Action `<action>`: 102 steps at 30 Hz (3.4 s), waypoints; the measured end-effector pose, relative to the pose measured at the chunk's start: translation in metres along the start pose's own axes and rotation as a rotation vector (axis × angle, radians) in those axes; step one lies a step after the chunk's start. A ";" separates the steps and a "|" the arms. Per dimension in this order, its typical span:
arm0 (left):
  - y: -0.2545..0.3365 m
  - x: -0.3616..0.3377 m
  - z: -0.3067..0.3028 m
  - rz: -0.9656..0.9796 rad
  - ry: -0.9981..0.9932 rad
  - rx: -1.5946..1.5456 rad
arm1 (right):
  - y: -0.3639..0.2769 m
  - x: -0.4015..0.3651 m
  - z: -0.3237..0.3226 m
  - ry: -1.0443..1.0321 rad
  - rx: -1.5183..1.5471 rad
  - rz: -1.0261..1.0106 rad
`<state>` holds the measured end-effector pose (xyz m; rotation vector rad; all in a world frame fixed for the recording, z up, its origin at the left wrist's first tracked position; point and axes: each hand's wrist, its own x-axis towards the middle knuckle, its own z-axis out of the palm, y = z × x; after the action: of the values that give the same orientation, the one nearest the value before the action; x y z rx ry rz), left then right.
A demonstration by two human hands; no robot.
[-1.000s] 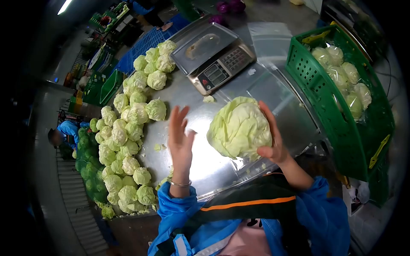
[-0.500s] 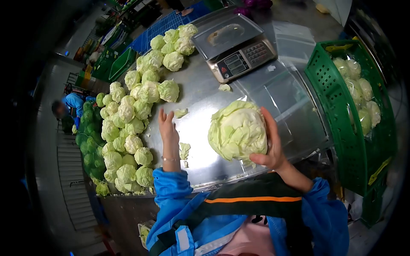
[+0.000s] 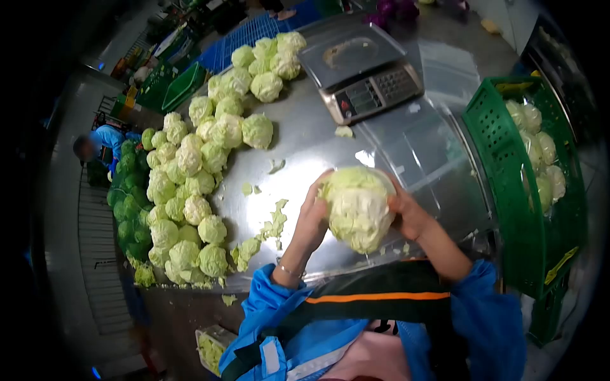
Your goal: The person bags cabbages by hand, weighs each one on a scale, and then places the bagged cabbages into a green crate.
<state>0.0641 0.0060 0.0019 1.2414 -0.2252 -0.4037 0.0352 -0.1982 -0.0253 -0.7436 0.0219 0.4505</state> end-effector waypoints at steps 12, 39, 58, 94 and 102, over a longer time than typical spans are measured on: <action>-0.076 0.031 -0.165 0.291 0.832 1.086 | 0.015 -0.032 -0.031 0.138 0.260 -0.146; -0.189 -0.011 -0.047 -0.083 -0.163 1.557 | 0.005 -0.133 -0.040 0.205 -0.168 0.014; -0.241 -0.019 -0.057 0.257 -0.127 1.264 | 0.032 -0.077 -0.024 0.176 0.643 0.206; -0.157 -0.075 -0.006 0.441 -0.188 1.004 | 0.072 -0.041 -0.082 0.346 -0.611 0.419; -0.125 -0.074 0.033 -0.025 0.131 0.685 | 0.096 -0.054 -0.086 0.340 -1.122 0.195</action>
<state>-0.0375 -0.0248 -0.1026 1.9383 -0.2444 -0.2688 -0.0403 -0.2134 -0.1421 -1.9304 0.1708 0.5044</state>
